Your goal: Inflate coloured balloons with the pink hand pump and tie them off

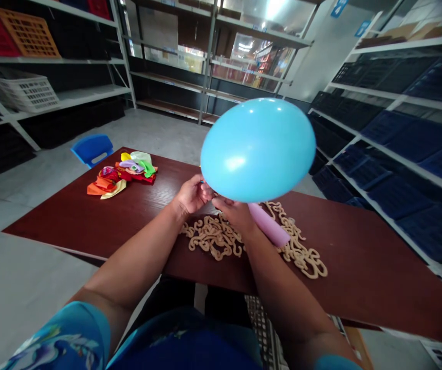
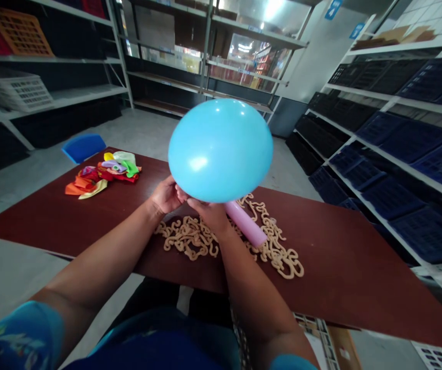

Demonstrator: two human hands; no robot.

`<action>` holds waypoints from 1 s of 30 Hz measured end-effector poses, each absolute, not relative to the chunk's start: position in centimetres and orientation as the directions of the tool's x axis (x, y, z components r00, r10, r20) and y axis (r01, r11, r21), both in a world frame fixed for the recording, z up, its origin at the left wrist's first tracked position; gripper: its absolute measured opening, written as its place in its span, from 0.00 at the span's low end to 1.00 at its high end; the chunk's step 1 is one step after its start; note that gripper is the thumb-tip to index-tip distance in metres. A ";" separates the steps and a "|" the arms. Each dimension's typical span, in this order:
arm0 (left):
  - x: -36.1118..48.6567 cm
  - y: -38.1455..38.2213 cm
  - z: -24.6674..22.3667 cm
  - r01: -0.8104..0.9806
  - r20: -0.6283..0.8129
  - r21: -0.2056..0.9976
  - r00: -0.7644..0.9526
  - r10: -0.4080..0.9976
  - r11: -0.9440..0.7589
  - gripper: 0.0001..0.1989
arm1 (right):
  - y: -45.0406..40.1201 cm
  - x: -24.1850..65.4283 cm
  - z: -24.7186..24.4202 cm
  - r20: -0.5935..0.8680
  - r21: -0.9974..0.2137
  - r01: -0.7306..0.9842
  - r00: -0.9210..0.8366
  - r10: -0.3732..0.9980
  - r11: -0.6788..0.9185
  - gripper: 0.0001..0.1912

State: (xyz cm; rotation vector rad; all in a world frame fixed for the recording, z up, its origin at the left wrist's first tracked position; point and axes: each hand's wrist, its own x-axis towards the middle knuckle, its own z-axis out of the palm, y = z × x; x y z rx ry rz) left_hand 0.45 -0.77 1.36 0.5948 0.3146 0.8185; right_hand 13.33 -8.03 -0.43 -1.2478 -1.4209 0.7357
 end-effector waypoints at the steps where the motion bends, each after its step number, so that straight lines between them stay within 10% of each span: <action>1: 0.2 -0.4 1.4 -0.639 -0.028 0.561 0.621 0.784 0.526 0.12 | -8.1 13.4 -0.4 0.329 -0.867 0.412 0.055 0.943 0.279 0.13; 9: -0.4 1.1 0.8 -0.774 -0.015 0.371 0.548 0.836 0.513 0.09 | -8.5 13.8 -0.5 0.226 -0.410 0.741 -0.482 0.846 0.532 0.07; 21: 0.0 0.7 0.6 -0.697 -0.011 0.525 0.568 0.823 0.488 0.09 | -8.3 13.9 0.4 0.467 -0.860 0.367 0.283 0.838 0.356 0.09; 30: 1.4 -0.6 0.0 -0.493 -0.069 0.738 0.623 0.779 0.460 0.10 | -8.6 13.7 1.2 0.435 -0.897 0.237 0.320 0.842 0.373 0.07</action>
